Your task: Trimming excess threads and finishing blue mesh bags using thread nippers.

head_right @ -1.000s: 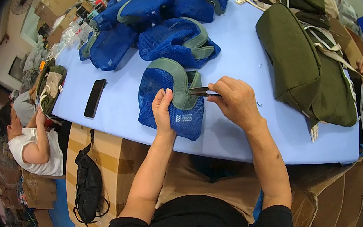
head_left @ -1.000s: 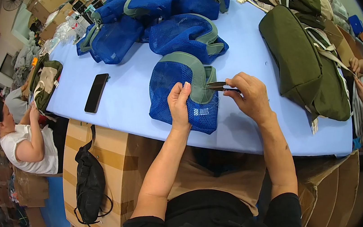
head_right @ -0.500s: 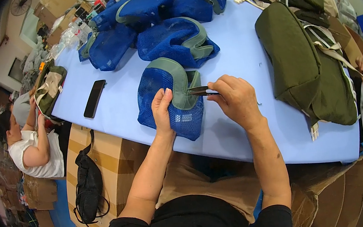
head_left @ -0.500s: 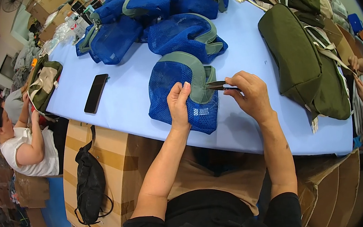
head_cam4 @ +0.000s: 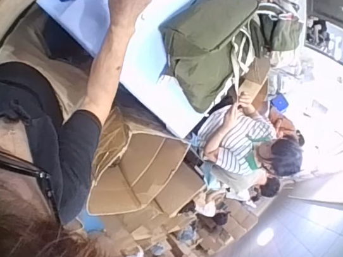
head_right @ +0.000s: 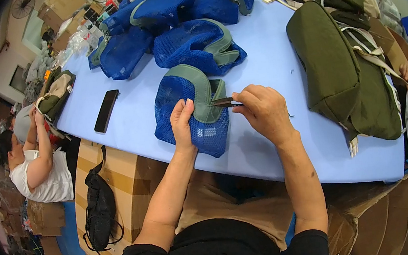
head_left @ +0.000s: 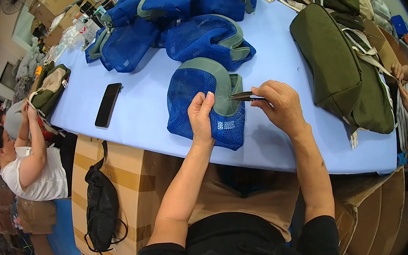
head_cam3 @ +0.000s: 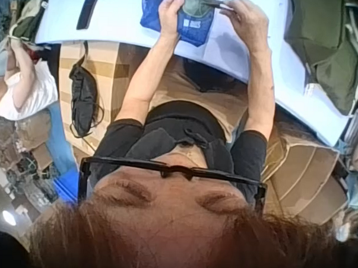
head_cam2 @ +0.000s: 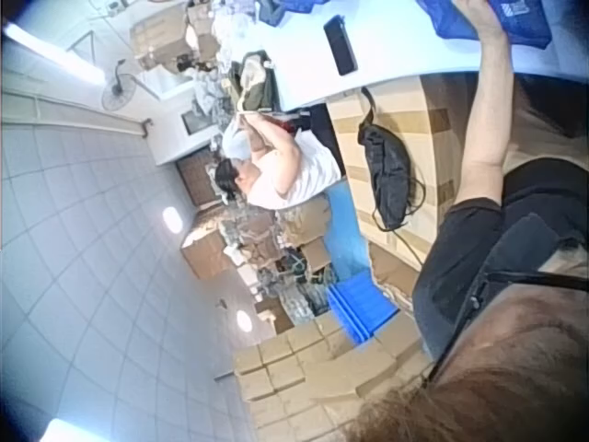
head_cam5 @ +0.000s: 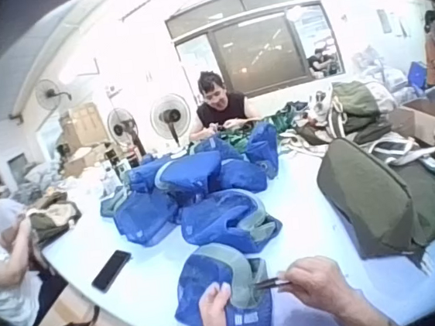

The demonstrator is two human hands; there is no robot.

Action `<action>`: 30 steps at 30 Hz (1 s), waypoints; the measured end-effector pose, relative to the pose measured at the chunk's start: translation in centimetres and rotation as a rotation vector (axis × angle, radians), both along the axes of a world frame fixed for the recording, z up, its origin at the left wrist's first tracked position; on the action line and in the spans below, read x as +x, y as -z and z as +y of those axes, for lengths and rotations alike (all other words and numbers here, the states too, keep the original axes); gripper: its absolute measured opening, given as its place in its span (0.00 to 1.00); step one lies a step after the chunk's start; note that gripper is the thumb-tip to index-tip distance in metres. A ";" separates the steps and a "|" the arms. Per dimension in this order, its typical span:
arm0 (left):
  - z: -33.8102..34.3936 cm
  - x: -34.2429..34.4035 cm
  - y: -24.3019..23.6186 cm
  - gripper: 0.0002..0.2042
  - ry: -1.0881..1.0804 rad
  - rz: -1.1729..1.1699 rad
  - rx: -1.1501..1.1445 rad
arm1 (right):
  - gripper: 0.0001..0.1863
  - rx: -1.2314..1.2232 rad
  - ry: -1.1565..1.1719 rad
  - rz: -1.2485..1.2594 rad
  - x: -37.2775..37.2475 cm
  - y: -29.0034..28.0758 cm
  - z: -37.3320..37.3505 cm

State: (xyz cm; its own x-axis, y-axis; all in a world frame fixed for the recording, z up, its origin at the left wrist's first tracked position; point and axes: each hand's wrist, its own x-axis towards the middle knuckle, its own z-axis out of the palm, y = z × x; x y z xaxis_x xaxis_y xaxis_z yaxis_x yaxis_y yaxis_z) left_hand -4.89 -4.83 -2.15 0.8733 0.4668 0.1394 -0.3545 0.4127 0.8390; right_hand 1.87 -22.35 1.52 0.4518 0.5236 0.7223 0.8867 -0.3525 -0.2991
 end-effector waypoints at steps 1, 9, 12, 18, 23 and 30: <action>0.0 0.0 0.1 0.17 0.003 0.001 0.001 | 0.13 -0.002 0.000 -0.003 0.0 0.0 0.0; 0.0 -0.1 -0.3 0.16 0.015 0.017 -0.034 | 0.12 -0.001 -0.017 -0.041 0.3 0.3 0.0; 0.0 -0.1 -0.3 0.16 0.017 0.018 -0.025 | 0.11 -0.002 -0.017 -0.044 0.2 0.3 0.1; 0.0 -0.1 -0.2 0.15 0.015 0.006 -0.039 | 0.11 0.063 -0.049 0.057 0.1 0.8 0.4; -0.1 0.0 -0.5 0.14 0.001 -0.007 -0.070 | 0.13 0.082 -0.050 0.137 0.1 0.5 0.1; -0.1 -0.2 -0.5 0.14 -0.010 -0.011 -0.069 | 0.15 0.217 -0.184 0.489 -1.8 0.3 1.0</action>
